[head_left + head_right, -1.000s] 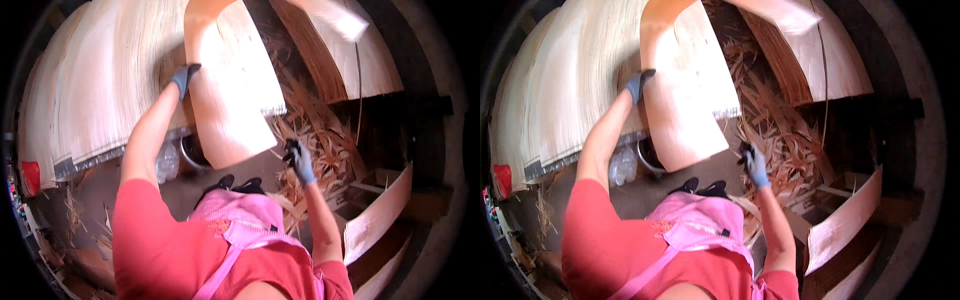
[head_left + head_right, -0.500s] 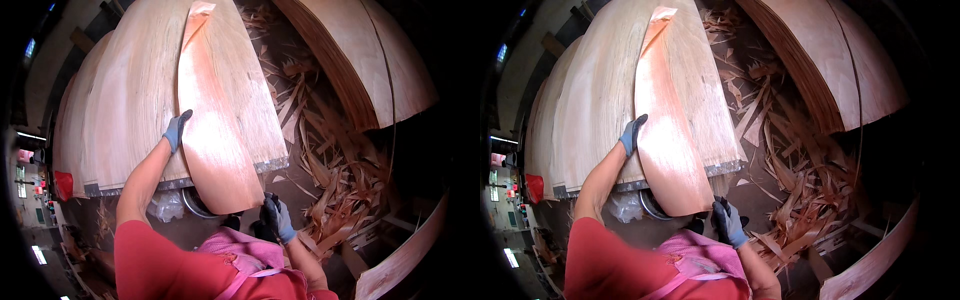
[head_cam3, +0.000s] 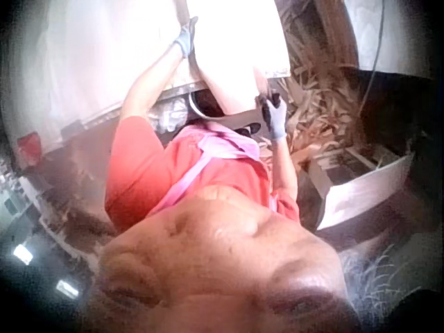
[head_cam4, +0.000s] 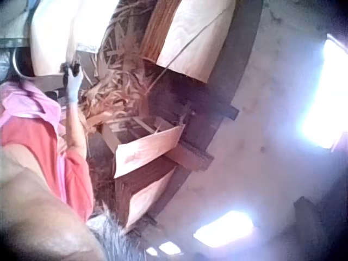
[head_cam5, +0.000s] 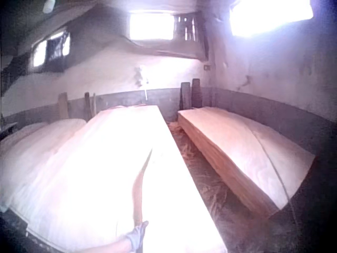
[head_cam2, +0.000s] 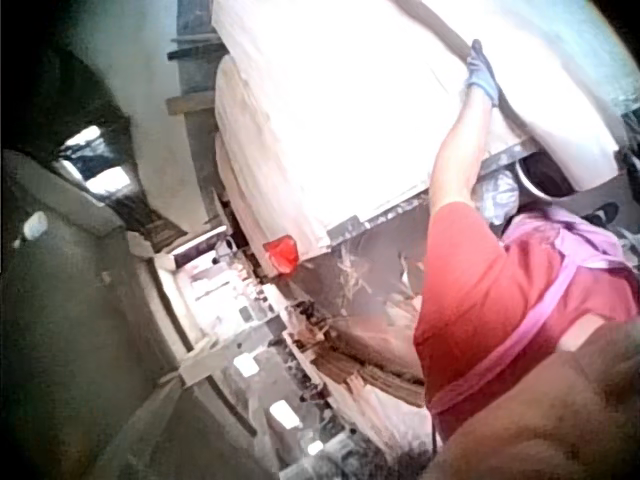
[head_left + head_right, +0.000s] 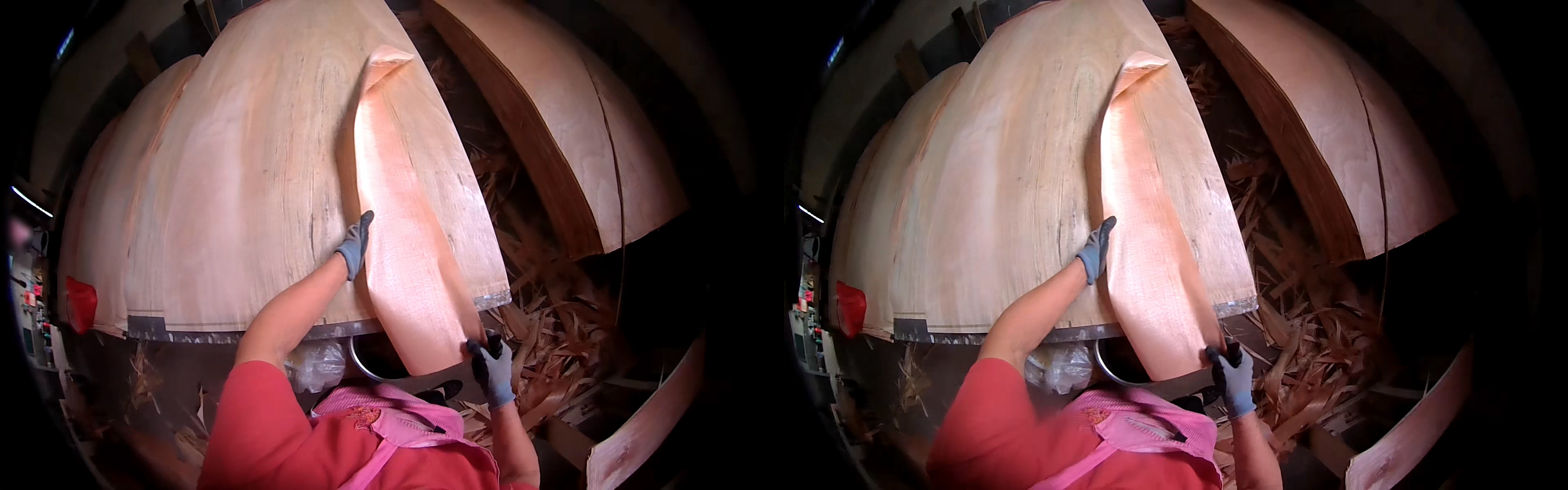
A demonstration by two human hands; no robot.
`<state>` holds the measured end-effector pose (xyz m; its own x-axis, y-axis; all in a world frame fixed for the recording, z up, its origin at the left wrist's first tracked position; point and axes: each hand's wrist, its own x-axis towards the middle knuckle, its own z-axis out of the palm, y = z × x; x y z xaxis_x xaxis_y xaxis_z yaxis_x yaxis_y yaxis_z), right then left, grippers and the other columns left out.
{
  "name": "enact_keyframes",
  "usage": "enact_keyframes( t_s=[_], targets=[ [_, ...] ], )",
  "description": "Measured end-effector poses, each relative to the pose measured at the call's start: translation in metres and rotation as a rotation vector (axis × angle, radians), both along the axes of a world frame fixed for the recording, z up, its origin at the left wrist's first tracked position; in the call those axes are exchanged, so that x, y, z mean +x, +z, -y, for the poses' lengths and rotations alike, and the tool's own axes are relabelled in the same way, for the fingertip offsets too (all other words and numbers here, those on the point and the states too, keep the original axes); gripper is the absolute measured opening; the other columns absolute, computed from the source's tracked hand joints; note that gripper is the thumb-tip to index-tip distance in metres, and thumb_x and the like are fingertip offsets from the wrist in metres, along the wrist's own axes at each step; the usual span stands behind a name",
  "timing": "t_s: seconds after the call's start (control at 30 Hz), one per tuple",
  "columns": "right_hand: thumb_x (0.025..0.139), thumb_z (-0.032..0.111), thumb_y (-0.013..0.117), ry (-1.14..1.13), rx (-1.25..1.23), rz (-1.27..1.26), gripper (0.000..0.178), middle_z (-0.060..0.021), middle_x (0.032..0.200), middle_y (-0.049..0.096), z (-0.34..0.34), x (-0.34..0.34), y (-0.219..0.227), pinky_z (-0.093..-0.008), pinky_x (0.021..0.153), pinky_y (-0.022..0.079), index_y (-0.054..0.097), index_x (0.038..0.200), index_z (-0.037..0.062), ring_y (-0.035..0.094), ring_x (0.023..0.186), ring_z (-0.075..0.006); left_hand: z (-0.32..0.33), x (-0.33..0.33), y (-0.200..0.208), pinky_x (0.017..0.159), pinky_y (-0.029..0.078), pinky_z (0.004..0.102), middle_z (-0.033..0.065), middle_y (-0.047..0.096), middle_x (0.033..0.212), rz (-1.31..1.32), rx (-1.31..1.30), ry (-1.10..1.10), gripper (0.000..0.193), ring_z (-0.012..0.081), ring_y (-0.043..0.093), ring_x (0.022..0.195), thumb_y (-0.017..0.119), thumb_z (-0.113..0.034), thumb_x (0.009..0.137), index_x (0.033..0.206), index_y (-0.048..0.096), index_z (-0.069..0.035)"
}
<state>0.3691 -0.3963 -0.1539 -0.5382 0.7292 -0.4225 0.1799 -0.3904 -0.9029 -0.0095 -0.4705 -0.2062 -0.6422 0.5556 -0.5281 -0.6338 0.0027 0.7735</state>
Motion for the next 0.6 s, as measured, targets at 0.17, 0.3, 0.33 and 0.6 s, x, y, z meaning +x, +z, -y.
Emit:
enact_keyframes(
  t_s=[0.17,0.3,0.33,0.6],
  targets=[
    [0.085,-0.005,0.063,0.015,0.058,0.03,0.018,0.0036,0.091,0.064,0.02,-0.015,0.035,-0.0206,0.075,0.045,0.065,0.102,0.0009,0.056,0.081,-0.0052,0.01,-0.003,0.005,0.093,0.05,0.0472,0.0158,0.065,0.116,0.252,0.192,0.015,0.047,0.0331,0.062,0.103,0.062,-0.034,0.089,0.125,0.056,-0.004],
    [0.085,-0.002,0.066,0.122,0.257,0.078,0.023,0.0013,0.093,0.065,0.035,-0.035,0.074,-0.0218,0.08,0.045,0.064,0.108,-0.0027,0.056,0.088,-0.0062,0.027,-0.025,0.0,0.083,0.053,0.0457,0.0128,0.067,0.107,-0.017,0.047,-0.046,0.038,0.0295,0.065,0.093,0.063,-0.03,0.087,0.115,0.058,-0.005],
    [0.085,0.0,0.067,0.166,0.438,0.058,0.024,-0.0024,0.091,0.068,0.033,-0.035,0.068,-0.0222,0.08,0.046,0.064,0.109,-0.0026,0.056,0.086,-0.0056,0.021,-0.03,0.001,0.073,0.054,0.0421,0.0097,0.069,0.095,0.033,-0.104,0.024,0.027,0.0258,0.066,0.082,0.062,-0.029,0.087,0.105,0.061,-0.009],
    [0.077,0.006,0.071,0.443,0.904,0.105,0.035,-0.0163,0.091,0.067,0.06,-0.075,0.095,-0.0346,0.07,0.053,0.063,0.111,0.0043,0.067,0.079,-0.0324,0.039,-0.084,0.011,0.05,0.051,0.0348,0.0025,0.065,0.075,-0.03,0.034,-0.092,0.013,0.0178,0.061,0.057,0.061,-0.027,0.09,0.097,0.061,-0.016]
  ],
)
